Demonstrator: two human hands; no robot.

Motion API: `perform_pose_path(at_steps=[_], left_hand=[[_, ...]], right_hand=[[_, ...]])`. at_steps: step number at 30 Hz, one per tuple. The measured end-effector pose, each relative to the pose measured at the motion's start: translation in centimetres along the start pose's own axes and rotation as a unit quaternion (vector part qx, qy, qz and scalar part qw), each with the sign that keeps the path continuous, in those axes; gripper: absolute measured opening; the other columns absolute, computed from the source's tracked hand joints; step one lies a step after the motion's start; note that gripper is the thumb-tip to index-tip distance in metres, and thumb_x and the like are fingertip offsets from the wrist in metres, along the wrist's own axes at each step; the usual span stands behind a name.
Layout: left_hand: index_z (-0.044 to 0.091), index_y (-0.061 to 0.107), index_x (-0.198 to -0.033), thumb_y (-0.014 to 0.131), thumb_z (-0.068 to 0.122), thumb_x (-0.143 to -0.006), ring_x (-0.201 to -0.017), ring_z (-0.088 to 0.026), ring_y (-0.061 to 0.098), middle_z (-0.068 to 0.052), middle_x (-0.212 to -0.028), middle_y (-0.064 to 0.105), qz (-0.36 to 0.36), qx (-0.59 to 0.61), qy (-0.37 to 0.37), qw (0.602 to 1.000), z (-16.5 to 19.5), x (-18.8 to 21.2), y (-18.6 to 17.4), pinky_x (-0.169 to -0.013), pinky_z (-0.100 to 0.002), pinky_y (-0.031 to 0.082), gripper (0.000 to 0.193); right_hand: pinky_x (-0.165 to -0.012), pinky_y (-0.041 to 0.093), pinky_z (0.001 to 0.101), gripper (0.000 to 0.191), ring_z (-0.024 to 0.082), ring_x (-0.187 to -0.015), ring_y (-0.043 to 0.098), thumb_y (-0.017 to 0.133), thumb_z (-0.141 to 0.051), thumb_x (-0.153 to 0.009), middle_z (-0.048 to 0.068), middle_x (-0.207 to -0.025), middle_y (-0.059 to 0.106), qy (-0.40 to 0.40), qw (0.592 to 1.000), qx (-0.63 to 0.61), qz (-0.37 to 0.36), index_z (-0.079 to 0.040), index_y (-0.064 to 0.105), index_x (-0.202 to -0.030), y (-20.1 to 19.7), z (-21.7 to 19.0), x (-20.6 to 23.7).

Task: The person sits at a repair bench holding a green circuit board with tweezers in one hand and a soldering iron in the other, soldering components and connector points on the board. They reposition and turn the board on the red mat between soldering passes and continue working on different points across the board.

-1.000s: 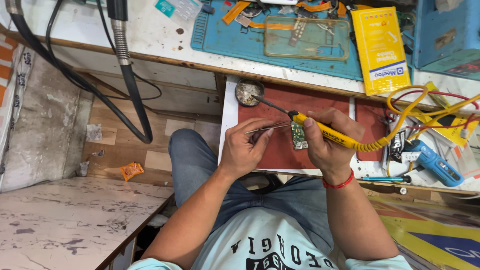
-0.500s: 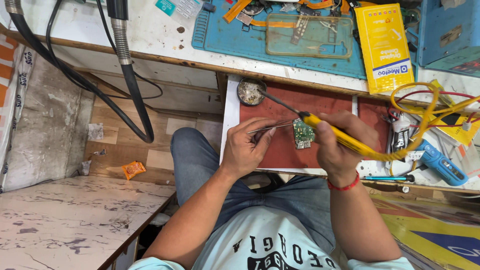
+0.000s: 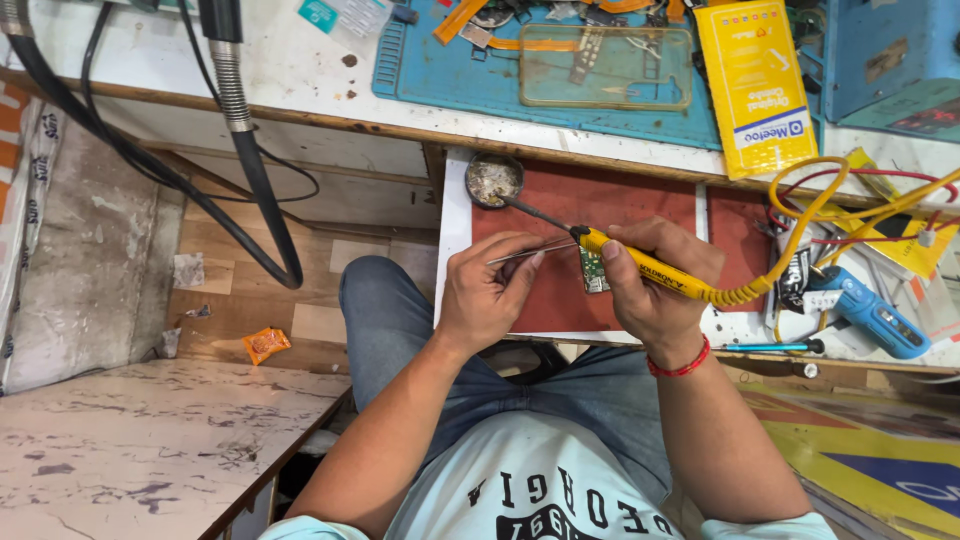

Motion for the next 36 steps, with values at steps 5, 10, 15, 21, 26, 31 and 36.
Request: perform_pose_path(at_steps=[5,10,15,21,26,31,36], left_hand=[[-0.001,0.073,-0.109,0.071,0.003,-0.095,-0.065,-0.006,0.06,-0.006,-0.093,0.074,-0.006,0.003,-0.01,1.0,0.1,-0.1,-0.1,-0.059,-0.024,0.05,0.014],[-0.001,0.073,-0.11,0.071,0.003,-0.096,-0.067,-0.006,0.062,-0.006,-0.096,0.075,-0.005,0.01,-0.004,1.0,0.0,-0.2,0.0,-0.061,-0.023,0.052,0.014],[0.0,0.074,-0.111,0.072,0.004,-0.096,-0.068,-0.006,0.063,-0.007,-0.097,0.075,-0.01,0.006,-0.003,1.0,-0.1,-0.1,-0.1,-0.061,-0.023,0.052,0.016],[0.0,0.073,-0.112,0.072,0.004,-0.096,-0.068,-0.006,0.062,-0.007,-0.098,0.075,-0.005,0.019,0.006,1.0,-0.1,-0.2,0.0,-0.061,-0.023,0.051,0.017],[0.0,0.074,-0.112,0.073,0.004,-0.097,-0.067,-0.005,0.059,-0.006,-0.098,0.075,0.0,0.011,0.006,1.0,-0.4,0.1,0.0,-0.059,-0.023,0.05,0.015],[0.001,0.075,-0.111,0.073,0.004,-0.097,-0.066,-0.004,0.057,-0.004,-0.095,0.074,0.001,0.003,-0.002,1.0,-0.5,0.0,0.1,-0.057,-0.021,0.048,0.015],[0.0,0.075,-0.112,0.072,0.005,-0.098,-0.067,-0.004,0.056,-0.004,-0.095,0.073,-0.002,0.012,-0.002,1.0,-0.4,0.0,0.1,-0.058,-0.021,0.047,0.015]], right_hand=[[-0.06,0.049,0.0246,0.018,0.015,-0.069,0.062,0.072,-0.012,-0.103,0.01,-0.084,0.069,0.003,1.0,0.003,-0.005,0.004,0.069,-0.097,0.4,0.0,-0.4],[-0.059,0.049,0.0242,0.019,0.014,-0.069,0.063,0.071,-0.013,-0.103,0.009,-0.083,0.069,0.011,1.0,0.003,-0.007,0.004,0.069,-0.097,0.6,0.1,-0.4],[-0.056,0.048,0.0247,0.016,0.013,-0.059,0.063,0.07,-0.012,-0.102,0.009,-0.078,0.067,-0.006,1.0,0.001,0.021,0.004,0.069,-0.1,-0.3,0.7,0.4],[-0.05,0.049,0.0244,0.017,0.016,-0.054,0.062,0.069,-0.014,-0.104,0.013,-0.075,0.065,0.043,0.977,-0.107,0.18,0.003,0.064,-0.107,-5.0,1.6,6.1],[-0.047,0.051,0.024,0.02,0.017,-0.054,0.063,0.067,-0.016,-0.105,0.014,-0.079,0.064,0.077,0.972,-0.08,0.207,0.003,0.062,-0.105,-7.6,1.7,11.2],[-0.053,0.055,0.0258,0.02,0.019,-0.059,0.067,0.066,-0.013,-0.106,0.016,-0.084,0.066,0.027,0.989,0.021,0.144,0.007,0.063,-0.103,-6.9,1.0,11.6],[-0.056,0.054,0.0251,0.021,0.018,-0.06,0.068,0.065,-0.014,-0.105,0.014,-0.077,0.066,0.006,0.993,0.067,0.097,0.006,0.063,-0.099,-5.9,0.0,10.0]])
Point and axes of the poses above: each hand's wrist, its own x-axis away from the middle knuckle, its own y-axis out of the palm, z = x × y, the point moved 3 cm from there along -x, towards the middle knuckle
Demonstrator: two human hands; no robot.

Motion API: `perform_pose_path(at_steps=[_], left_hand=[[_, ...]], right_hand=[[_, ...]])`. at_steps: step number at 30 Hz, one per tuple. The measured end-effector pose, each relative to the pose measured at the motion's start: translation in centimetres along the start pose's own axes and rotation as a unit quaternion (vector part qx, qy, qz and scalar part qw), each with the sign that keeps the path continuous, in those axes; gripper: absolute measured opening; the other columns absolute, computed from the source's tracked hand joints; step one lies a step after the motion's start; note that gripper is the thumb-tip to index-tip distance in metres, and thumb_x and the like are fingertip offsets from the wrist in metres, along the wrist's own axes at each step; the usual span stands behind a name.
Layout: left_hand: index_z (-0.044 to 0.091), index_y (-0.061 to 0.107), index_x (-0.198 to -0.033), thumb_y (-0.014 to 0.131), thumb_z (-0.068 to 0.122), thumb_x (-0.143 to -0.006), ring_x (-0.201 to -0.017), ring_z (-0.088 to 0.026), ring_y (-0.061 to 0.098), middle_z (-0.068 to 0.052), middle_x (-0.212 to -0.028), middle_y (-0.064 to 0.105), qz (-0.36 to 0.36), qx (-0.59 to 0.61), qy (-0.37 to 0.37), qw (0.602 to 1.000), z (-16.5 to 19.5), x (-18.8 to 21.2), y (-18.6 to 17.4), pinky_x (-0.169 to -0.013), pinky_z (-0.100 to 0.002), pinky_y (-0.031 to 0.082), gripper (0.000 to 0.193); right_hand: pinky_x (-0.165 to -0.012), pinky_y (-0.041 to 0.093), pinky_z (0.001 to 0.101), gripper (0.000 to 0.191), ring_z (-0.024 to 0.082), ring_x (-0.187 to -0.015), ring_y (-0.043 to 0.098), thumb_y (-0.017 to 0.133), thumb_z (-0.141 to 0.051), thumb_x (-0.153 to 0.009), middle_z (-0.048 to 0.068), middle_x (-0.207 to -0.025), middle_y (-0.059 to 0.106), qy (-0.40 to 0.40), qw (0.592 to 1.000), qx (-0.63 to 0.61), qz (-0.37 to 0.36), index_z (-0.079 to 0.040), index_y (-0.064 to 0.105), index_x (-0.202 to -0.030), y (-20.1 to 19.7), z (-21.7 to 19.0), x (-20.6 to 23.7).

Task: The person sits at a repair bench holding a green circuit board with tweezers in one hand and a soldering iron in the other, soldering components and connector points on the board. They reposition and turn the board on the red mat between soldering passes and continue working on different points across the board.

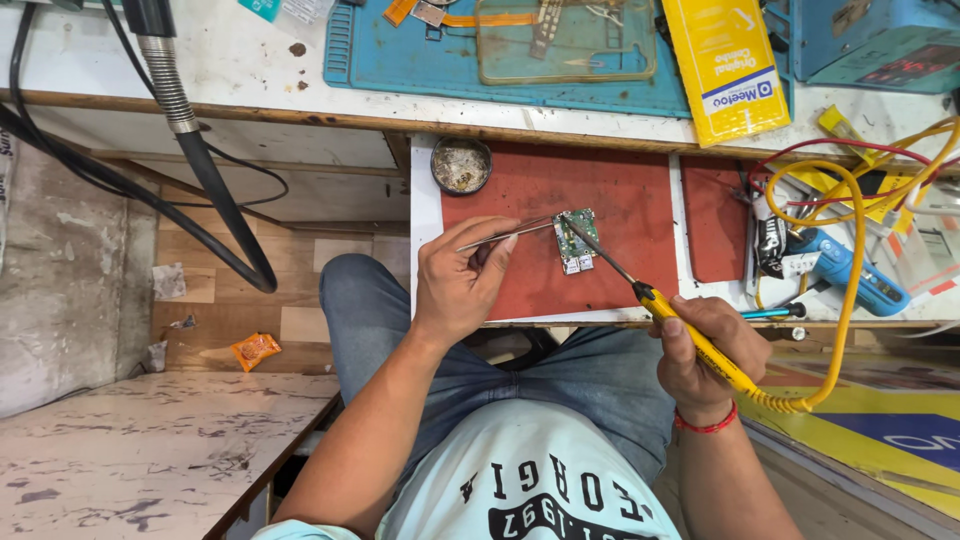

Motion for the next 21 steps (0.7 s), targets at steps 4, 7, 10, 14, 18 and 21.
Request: perform_pose_path(at_steps=[4,7,10,14,18,21], left_hand=[[0.0,0.074,-0.112,0.072,0.006,-0.098,-0.068,-0.004,0.056,-0.004,-0.095,0.073,-0.001,-0.003,0.004,1.0,0.0,-0.02,-0.05,-0.058,-0.021,0.047,0.015],[0.0,0.074,-0.112,0.072,0.006,-0.098,-0.068,-0.003,0.056,-0.004,-0.095,0.073,-0.002,-0.004,0.005,1.0,-0.06,-0.04,-0.08,-0.058,-0.021,0.047,0.016],[0.0,0.075,-0.113,0.072,0.006,-0.099,-0.068,-0.003,0.057,-0.003,-0.094,0.073,-0.004,0.003,0.0,1.0,-0.12,0.0,-0.06,-0.058,-0.02,0.047,0.016],[0.0,0.075,-0.113,0.072,0.006,-0.099,-0.069,-0.002,0.058,-0.003,-0.096,0.073,-0.006,0.005,-0.004,1.0,-0.17,0.01,0.0,-0.058,-0.02,0.048,0.016],[0.001,0.075,-0.113,0.072,0.006,-0.099,-0.068,-0.002,0.058,-0.004,-0.097,0.074,-0.007,0.003,-0.004,1.0,-0.21,-0.01,0.0,-0.056,-0.019,0.048,0.016],[0.001,0.075,-0.113,0.072,0.007,-0.098,-0.067,-0.002,0.057,-0.003,-0.096,0.075,-0.009,0.002,-0.01,1.0,-0.24,-0.03,-0.03,-0.055,-0.019,0.048,0.016]], right_hand=[[-0.057,0.054,0.0254,0.022,0.019,-0.061,0.068,0.065,-0.014,-0.106,0.012,-0.075,0.066,-0.012,1.0,0.02,-0.018,0.006,0.063,-0.098,0.2,-0.6,-0.57],[-0.058,0.055,0.0255,0.021,0.018,-0.061,0.07,0.065,-0.013,-0.104,0.011,-0.073,0.067,-0.021,0.999,0.033,-0.022,0.006,0.064,-0.097,0.11,-0.69,-0.57],[-0.059,0.056,0.026,0.02,0.02,-0.067,0.07,0.067,-0.011,-0.103,0.012,-0.073,0.067,-0.021,0.999,0.041,-0.018,0.007,0.065,-0.097,0.04,-0.71,-0.34],[-0.062,0.057,0.0266,0.017,0.02,-0.066,0.071,0.067,-0.009,-0.104,0.013,-0.076,0.068,-0.028,0.998,0.049,-0.021,0.007,0.066,-0.098,-0.07,-0.86,-0.1],[-0.061,0.057,0.0259,0.017,0.02,-0.065,0.071,0.067,-0.009,-0.103,0.013,-0.077,0.068,-0.028,0.999,0.036,-0.017,0.007,0.066,-0.098,0.04,-0.85,-0.08],[-0.061,0.057,0.0264,0.017,0.021,-0.068,0.071,0.068,-0.01,-0.103,0.013,-0.077,0.068,-0.038,0.998,0.046,-0.021,0.007,0.066,-0.099,0.1,-0.93,-0.19]])
Point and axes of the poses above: each hand's wrist, its own x-axis away from the middle knuckle, its own y-axis out of the palm, z = x × y, the point moved 3 cm from there along -x, towards the middle knuckle
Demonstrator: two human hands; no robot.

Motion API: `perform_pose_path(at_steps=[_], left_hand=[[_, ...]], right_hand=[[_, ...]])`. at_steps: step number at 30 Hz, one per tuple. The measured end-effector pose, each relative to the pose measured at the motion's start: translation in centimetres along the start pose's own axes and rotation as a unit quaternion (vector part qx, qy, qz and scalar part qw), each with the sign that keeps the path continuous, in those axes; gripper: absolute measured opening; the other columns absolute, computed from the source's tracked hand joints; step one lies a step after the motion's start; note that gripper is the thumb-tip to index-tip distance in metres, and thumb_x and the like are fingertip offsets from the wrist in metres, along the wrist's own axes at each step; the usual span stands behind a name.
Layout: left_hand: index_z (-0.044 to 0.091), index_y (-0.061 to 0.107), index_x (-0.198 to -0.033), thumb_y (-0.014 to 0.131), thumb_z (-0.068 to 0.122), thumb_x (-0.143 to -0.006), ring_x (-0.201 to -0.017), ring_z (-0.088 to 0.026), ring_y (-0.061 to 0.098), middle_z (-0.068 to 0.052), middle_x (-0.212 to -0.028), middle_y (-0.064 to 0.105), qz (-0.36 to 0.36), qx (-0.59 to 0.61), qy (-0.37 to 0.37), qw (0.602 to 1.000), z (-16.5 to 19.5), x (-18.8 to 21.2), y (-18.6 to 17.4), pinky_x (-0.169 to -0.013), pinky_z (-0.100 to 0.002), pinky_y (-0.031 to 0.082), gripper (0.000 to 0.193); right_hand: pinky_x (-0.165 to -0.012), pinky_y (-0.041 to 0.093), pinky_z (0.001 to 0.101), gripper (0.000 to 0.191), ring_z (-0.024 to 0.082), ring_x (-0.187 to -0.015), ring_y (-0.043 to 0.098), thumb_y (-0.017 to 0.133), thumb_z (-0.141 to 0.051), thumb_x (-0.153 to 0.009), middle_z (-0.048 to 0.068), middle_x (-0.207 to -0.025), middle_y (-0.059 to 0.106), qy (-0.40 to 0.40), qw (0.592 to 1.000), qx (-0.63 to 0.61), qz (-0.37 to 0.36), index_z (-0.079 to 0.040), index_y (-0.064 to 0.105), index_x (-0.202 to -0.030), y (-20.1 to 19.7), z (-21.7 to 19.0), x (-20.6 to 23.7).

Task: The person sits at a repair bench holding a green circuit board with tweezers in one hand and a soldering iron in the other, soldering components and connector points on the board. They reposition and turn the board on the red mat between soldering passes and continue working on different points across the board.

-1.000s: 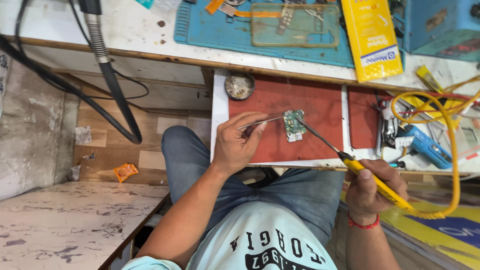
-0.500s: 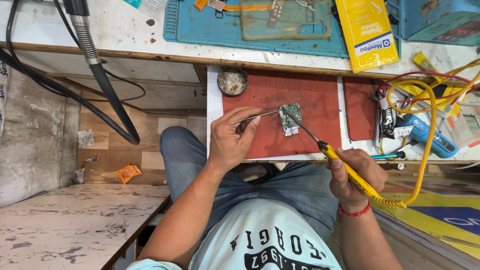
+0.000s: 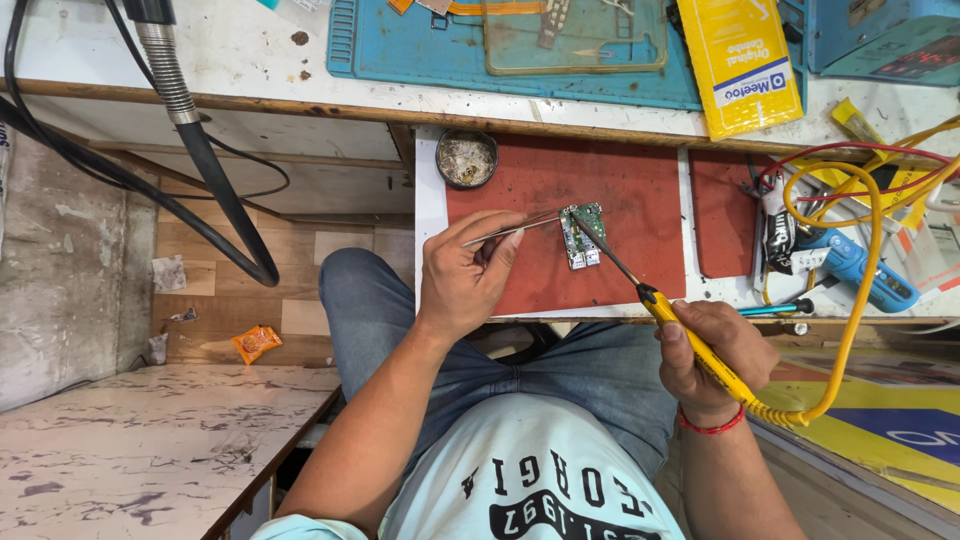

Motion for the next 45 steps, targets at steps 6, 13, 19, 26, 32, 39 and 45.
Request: perform_pose_path(at_steps=[6,13,19,26,32,39,45], left_hand=[[0.001,0.076,-0.113,0.072,0.007,-0.098,-0.066,-0.002,0.057,-0.003,-0.096,0.075,0.001,-0.005,-0.001,1.0,0.0,0.1,0.0,-0.056,-0.019,0.048,0.016],[0.001,0.075,-0.113,0.073,0.006,-0.099,-0.067,-0.003,0.056,-0.004,-0.096,0.074,0.005,-0.012,0.021,1.0,0.1,0.0,0.0,-0.056,-0.02,0.047,0.016],[0.0,0.075,-0.113,0.072,0.006,-0.098,-0.066,-0.002,0.056,-0.004,-0.095,0.074,-0.001,-0.01,0.0,1.0,0.1,0.1,0.0,-0.055,-0.02,0.047,0.016],[0.0,0.075,-0.113,0.072,0.006,-0.099,-0.066,-0.002,0.057,-0.004,-0.094,0.074,-0.001,-0.001,0.007,1.0,0.1,0.0,0.0,-0.055,-0.02,0.047,0.015],[0.001,0.075,-0.112,0.071,0.006,-0.098,-0.066,-0.002,0.058,-0.004,-0.094,0.075,-0.005,-0.01,0.006,1.0,0.1,0.1,0.1,-0.054,-0.02,0.047,0.015],[0.0,0.075,-0.113,0.072,0.005,-0.098,-0.066,-0.003,0.057,-0.004,-0.095,0.074,-0.003,-0.003,0.005,1.0,0.1,0.1,0.0,-0.055,-0.02,0.047,0.016],[0.0,0.075,-0.113,0.072,0.005,-0.098,-0.067,-0.003,0.057,-0.005,-0.096,0.075,-0.001,-0.006,0.013,1.0,0.2,0.1,0.0,-0.056,-0.021,0.047,0.016]], right_hand=[[-0.061,0.056,0.0262,0.017,0.019,-0.065,0.07,0.067,-0.01,-0.103,0.011,-0.074,0.067,0.003,1.0,0.006,-0.007,0.005,0.066,-0.097,-0.1,0.0,-0.3],[-0.06,0.054,0.0295,0.018,0.024,-0.068,0.069,0.07,-0.013,-0.1,0.014,-0.076,0.067,-0.004,0.999,0.047,-0.023,0.004,0.065,-0.095,-0.2,0.2,-0.4],[-0.062,0.056,0.0299,0.019,0.023,-0.066,0.07,0.069,-0.014,-0.103,0.015,-0.08,0.069,-0.007,0.999,0.035,-0.018,0.004,0.066,-0.098,-0.6,0.0,-0.3],[-0.06,0.055,0.027,0.018,0.019,-0.062,0.069,0.068,-0.012,-0.103,0.011,-0.073,0.067,0.009,1.0,0.014,-0.005,0.004,0.066,-0.094,-0.4,0.1,-0.6],[-0.056,0.052,0.0248,0.02,0.016,-0.059,0.067,0.069,-0.013,-0.104,0.011,-0.074,0.066,0.032,0.999,0.01,-0.019,0.004,0.064,-0.094,-0.6,-0.2,-1.1],[-0.053,0.052,0.0236,0.023,0.015,-0.057,0.066,0.067,-0.016,-0.106,0.011,-0.077,0.066,0.067,0.997,-0.028,0.021,0.006,0.064,-0.1,-0.7,0.2,-0.6],[-0.055,0.055,0.025,0.024,0.018,-0.059,0.068,0.067,-0.017,-0.108,0.014,-0.077,0.067,0.045,0.997,-0.048,0.049,0.005,0.063,-0.1,-0.8,0.8,0.2]])
Point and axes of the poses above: each hand's wrist, its own x-axis away from the middle knuckle, its own y-axis out of the palm, z = x × y, the point moved 3 cm from there along -x, towards the middle knuckle
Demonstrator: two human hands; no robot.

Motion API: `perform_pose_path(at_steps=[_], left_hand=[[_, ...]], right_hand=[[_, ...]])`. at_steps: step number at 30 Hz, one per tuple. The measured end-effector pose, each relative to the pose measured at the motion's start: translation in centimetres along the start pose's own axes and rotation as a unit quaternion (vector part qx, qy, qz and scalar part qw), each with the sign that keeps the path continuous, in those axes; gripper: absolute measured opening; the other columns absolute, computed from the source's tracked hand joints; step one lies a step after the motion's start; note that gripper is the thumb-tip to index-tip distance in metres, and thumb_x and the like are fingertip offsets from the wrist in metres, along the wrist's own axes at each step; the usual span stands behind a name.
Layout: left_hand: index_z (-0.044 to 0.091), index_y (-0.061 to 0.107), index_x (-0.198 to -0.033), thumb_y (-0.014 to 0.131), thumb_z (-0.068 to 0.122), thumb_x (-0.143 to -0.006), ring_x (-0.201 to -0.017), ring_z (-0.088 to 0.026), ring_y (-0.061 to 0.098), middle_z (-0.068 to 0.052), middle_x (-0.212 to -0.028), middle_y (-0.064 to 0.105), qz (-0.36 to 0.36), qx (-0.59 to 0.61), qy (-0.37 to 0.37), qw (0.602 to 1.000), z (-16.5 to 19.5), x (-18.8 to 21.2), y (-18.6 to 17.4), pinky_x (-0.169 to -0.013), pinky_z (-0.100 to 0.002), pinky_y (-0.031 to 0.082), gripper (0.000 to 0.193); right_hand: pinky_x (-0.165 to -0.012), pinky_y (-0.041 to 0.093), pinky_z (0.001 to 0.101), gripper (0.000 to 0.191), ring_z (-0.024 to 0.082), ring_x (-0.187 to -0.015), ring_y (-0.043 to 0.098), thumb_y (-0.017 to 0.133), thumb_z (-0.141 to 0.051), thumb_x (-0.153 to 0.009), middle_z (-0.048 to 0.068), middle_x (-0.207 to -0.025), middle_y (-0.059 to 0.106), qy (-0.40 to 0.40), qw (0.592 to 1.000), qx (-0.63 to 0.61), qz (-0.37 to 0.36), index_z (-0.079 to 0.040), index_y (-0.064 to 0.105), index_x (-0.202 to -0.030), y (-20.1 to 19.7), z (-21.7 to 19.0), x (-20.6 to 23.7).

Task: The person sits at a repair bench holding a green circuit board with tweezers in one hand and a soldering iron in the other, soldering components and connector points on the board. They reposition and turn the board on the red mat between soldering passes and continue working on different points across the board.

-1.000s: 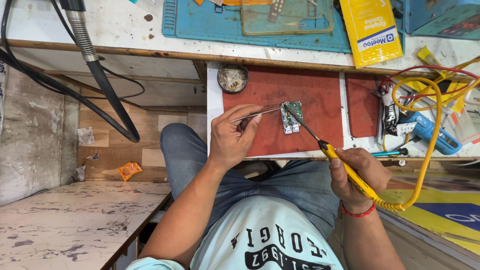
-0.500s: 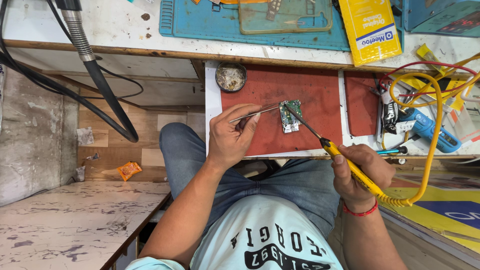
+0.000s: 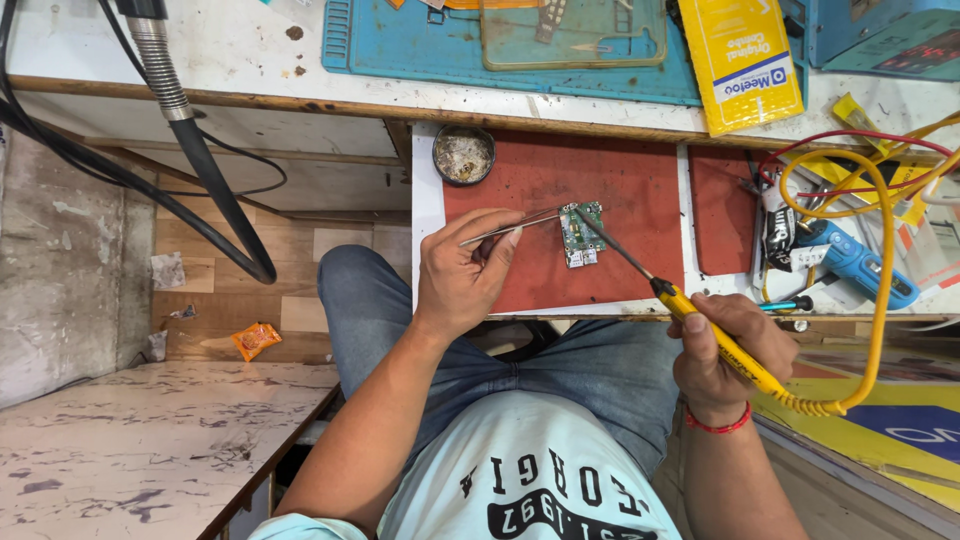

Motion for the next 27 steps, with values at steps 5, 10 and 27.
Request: perform_pose_path(at_steps=[5,10,27], left_hand=[[0.0,0.075,-0.113,0.072,0.005,-0.098,-0.066,-0.003,0.056,-0.005,-0.097,0.074,0.001,0.005,-0.008,1.0,-0.02,-0.01,0.04,-0.056,-0.021,0.047,0.016],[0.0,0.074,-0.113,0.072,0.005,-0.099,-0.069,-0.003,0.058,-0.004,-0.098,0.074,-0.001,0.008,-0.003,1.0,0.02,0.03,-0.01,-0.057,-0.02,0.048,0.015],[0.0,0.075,-0.114,0.072,0.005,-0.099,-0.067,-0.002,0.057,-0.004,-0.096,0.074,0.0,0.012,-0.011,1.0,-0.04,0.08,0.08,-0.056,-0.02,0.047,0.016]], right_hand=[[-0.053,0.054,0.0249,0.024,0.018,-0.057,0.068,0.067,-0.016,-0.106,0.012,-0.075,0.065,-0.004,1.0,0.012,-0.019,0.006,0.064,-0.096,0.26,0.05,-0.2],[-0.055,0.054,0.024,0.023,0.018,-0.058,0.069,0.066,-0.014,-0.105,0.012,-0.074,0.067,-0.012,0.999,0.029,-0.038,0.006,0.064,-0.096,0.4,-0.24,-0.49],[-0.056,0.055,0.0255,0.02,0.019,-0.059,0.069,0.065,-0.013,-0.104,0.014,-0.077,0.067,-0.018,0.999,0.028,-0.032,0.005,0.064,-0.096,0.0,0.5,0.38]])
Point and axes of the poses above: each hand's wrist, its own x-axis away from the middle knuckle, its own y-axis out of the palm, z = x × y, the point moved 3 cm from there along -x, towards the middle knuckle
